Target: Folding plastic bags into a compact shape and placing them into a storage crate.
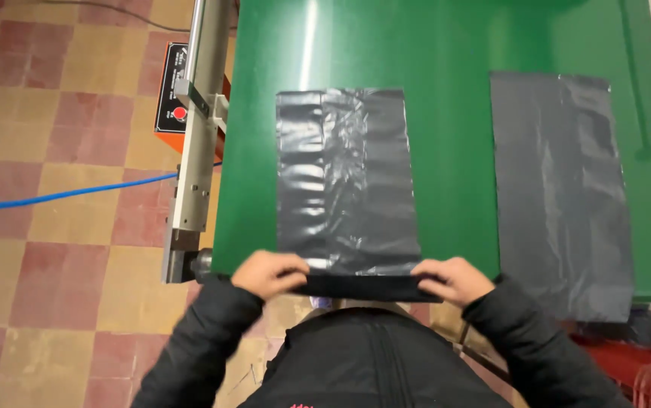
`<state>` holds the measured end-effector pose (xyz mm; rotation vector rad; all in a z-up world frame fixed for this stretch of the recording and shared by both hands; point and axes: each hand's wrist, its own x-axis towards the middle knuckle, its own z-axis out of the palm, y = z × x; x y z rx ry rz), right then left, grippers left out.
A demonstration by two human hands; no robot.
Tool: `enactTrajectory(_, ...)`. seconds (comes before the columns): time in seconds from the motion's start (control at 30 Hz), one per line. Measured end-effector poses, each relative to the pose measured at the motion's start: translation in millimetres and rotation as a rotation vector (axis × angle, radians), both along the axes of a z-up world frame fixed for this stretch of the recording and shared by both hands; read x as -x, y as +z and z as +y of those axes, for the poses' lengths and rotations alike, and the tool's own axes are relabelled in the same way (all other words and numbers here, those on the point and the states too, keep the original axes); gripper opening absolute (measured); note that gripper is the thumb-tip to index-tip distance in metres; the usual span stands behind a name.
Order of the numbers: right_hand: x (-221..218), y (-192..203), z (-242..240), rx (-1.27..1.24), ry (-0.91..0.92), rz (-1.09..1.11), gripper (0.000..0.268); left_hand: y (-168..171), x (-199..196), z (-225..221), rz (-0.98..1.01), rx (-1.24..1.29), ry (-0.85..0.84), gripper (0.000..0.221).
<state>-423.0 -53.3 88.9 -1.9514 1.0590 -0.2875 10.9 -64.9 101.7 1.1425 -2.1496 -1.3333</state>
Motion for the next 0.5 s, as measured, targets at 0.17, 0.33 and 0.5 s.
enactTrajectory(0.17,-11.1,45.0,-140.1,0.154,-0.12,-0.076,0.015,-6.0,-7.3,-151.5,0.471,-0.09,0.281,0.014)
enactTrajectory(0.33,-30.5,-16.7,-294.2,0.383,-0.167,-0.136,0.023,-181.7,-28.5,-297.4,0.818,-0.592,0.847,0.031)
enactTrajectory(0.5,-36.1,-108.4,-355.1,0.587,-0.204,0.069,0.013,-207.2,-13.7,-287.2,-0.021,0.178,0.833,0.03)
